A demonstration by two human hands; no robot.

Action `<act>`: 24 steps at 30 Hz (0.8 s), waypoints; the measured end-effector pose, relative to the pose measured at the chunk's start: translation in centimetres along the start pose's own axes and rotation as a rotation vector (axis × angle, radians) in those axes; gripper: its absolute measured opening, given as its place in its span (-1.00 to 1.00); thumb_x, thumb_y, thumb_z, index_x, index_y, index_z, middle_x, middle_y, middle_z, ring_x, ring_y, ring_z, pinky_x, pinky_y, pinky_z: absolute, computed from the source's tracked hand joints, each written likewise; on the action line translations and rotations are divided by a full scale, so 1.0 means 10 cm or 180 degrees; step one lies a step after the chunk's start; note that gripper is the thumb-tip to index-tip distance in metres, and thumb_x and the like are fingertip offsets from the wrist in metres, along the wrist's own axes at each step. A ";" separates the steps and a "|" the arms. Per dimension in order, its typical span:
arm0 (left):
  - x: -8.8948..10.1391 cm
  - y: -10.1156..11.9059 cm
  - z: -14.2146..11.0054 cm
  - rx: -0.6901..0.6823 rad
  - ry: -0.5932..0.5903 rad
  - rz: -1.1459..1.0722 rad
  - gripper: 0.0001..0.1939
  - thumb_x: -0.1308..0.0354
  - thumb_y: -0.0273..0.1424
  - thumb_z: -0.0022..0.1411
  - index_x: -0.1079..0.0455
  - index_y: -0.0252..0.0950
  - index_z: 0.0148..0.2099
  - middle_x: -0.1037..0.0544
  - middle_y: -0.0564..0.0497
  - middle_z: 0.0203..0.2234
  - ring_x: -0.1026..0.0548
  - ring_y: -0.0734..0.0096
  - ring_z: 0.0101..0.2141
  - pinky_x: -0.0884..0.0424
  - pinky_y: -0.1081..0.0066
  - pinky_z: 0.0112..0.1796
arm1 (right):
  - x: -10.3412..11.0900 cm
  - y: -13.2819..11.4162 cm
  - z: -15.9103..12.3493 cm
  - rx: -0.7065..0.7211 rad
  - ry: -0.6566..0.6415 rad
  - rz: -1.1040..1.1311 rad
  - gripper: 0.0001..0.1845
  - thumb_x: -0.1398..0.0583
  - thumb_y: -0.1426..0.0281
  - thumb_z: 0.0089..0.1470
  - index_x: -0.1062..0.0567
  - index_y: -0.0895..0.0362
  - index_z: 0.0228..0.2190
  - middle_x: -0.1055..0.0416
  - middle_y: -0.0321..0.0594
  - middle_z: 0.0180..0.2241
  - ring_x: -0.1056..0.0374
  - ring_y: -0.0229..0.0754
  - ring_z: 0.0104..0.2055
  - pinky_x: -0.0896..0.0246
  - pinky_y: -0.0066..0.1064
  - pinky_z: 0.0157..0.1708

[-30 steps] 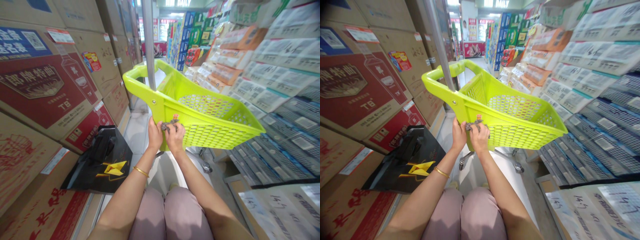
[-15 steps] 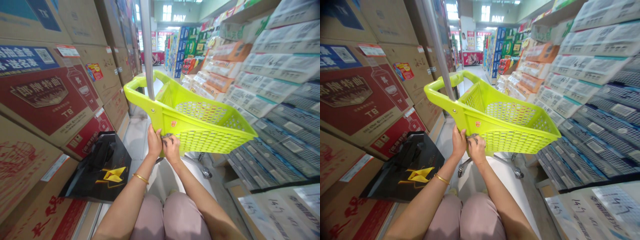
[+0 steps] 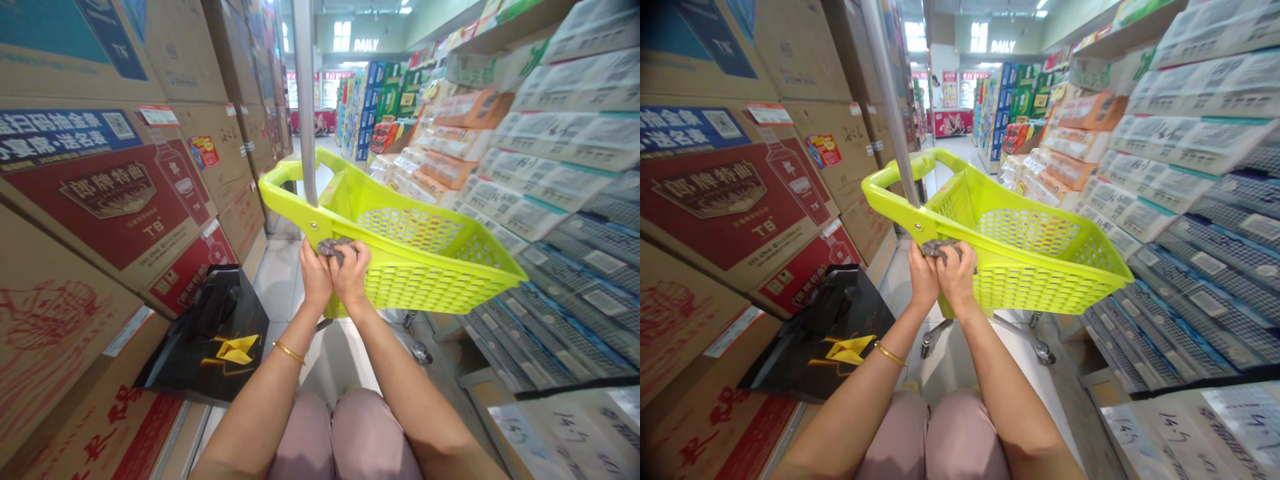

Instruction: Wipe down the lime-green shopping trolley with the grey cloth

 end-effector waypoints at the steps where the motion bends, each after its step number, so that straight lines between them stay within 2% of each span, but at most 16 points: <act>1: 0.00 -0.01 -0.01 -0.0006 -0.0017 0.0003 -0.56 0.12 -0.52 0.24 -0.06 -0.35 0.17 -0.30 -0.25 0.01 -0.27 0.19 0.08 -0.18 0.15 0.11 | 0.00 0.02 -0.07 0.0030 0.0012 -0.0007 -0.84 -0.09 0.41 0.10 -0.40 0.11 -0.25 -0.19 -0.11 -0.17 -0.16 -0.15 -0.11 -0.18 -0.25 -0.10; 4: 0.01 -0.03 -0.01 0.0009 -0.0054 0.0022 -0.57 0.09 -0.52 0.24 -0.06 -0.36 0.17 -0.32 -0.25 -0.02 -0.28 0.18 0.06 -0.21 0.16 0.08 | 0.03 0.06 -0.31 0.0177 0.0011 -0.0192 -0.87 -0.09 0.41 0.12 -0.39 0.12 -0.26 -0.23 -0.12 -0.20 -0.18 -0.16 -0.14 -0.18 -0.29 -0.16; 7: 0.01 -0.04 0.00 0.0032 -0.0039 0.0046 -0.61 0.09 -0.45 0.27 -0.08 -0.36 0.15 -0.33 -0.25 -0.03 -0.30 0.17 0.04 -0.23 0.15 0.06 | 0.03 0.07 -0.52 0.0366 -0.0211 -0.0428 -0.87 -0.07 0.46 0.12 -0.41 0.12 -0.30 -0.27 -0.14 -0.23 -0.18 -0.19 -0.21 -0.15 -0.34 -0.23; 11: 0.01 -0.05 0.01 0.0009 -0.0035 0.0048 -0.61 0.08 -0.45 0.27 -0.08 -0.36 0.15 -0.34 -0.25 -0.04 -0.30 0.18 0.04 -0.24 0.16 0.05 | 0.02 0.08 -0.63 0.0396 -0.0437 -0.0512 -0.84 -0.07 0.47 0.11 -0.45 0.11 -0.31 -0.29 -0.14 -0.23 -0.17 -0.19 -0.22 -0.11 -0.33 -0.23; 16: 0.04 -0.06 0.00 -0.0027 -0.0065 -0.0004 -0.63 0.07 -0.45 0.27 -0.12 -0.33 0.12 -0.37 -0.20 -0.08 -0.34 0.21 -0.02 -0.27 0.21 0.01 | 0.01 0.04 -0.36 0.0449 -0.0403 -0.0473 -0.85 -0.11 0.43 0.11 -0.47 0.04 -0.29 -0.26 -0.16 -0.18 -0.16 -0.18 -0.14 -0.12 -0.31 -0.13; 20: 0.07 -0.05 -0.01 -0.0132 -0.0117 -0.0010 -0.63 0.09 -0.41 0.27 -0.13 -0.36 0.11 -0.37 -0.21 -0.10 -0.33 0.19 -0.03 -0.27 0.20 0.00 | 0.06 -0.01 -0.06 0.0542 -0.0010 -0.0483 -0.83 -0.10 0.45 0.09 -0.46 0.02 -0.28 -0.24 -0.14 -0.16 -0.13 -0.14 -0.09 -0.09 -0.25 -0.07; 22: 0.09 -0.04 -0.01 -0.0202 -0.0157 -0.0035 -0.64 0.10 -0.41 0.27 -0.14 -0.35 0.11 -0.37 -0.20 -0.11 -0.33 0.19 -0.04 -0.27 0.20 0.00 | 0.07 -0.01 0.00 0.0412 0.0072 -0.0570 -0.82 -0.10 0.44 0.09 -0.46 0.03 -0.26 -0.24 -0.13 -0.16 -0.14 -0.14 -0.09 -0.09 -0.23 -0.07; 24: 0.11 -0.04 -0.01 -0.0261 -0.0178 -0.0048 -0.64 0.12 -0.39 0.28 -0.14 -0.34 0.11 -0.37 -0.20 -0.10 -0.33 0.19 -0.04 -0.26 0.20 0.00 | 0.06 -0.01 -0.03 0.0288 -0.0072 -0.0633 -0.82 -0.10 0.42 0.09 -0.46 0.04 -0.25 -0.24 -0.12 -0.16 -0.15 -0.13 -0.10 -0.10 -0.23 -0.09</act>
Point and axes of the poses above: each hand's wrist, its own z-axis towards the middle knuckle, its own x-axis out of the back of the hand, y = z × x, the point moved 5 cm from there along z, towards the middle knuckle
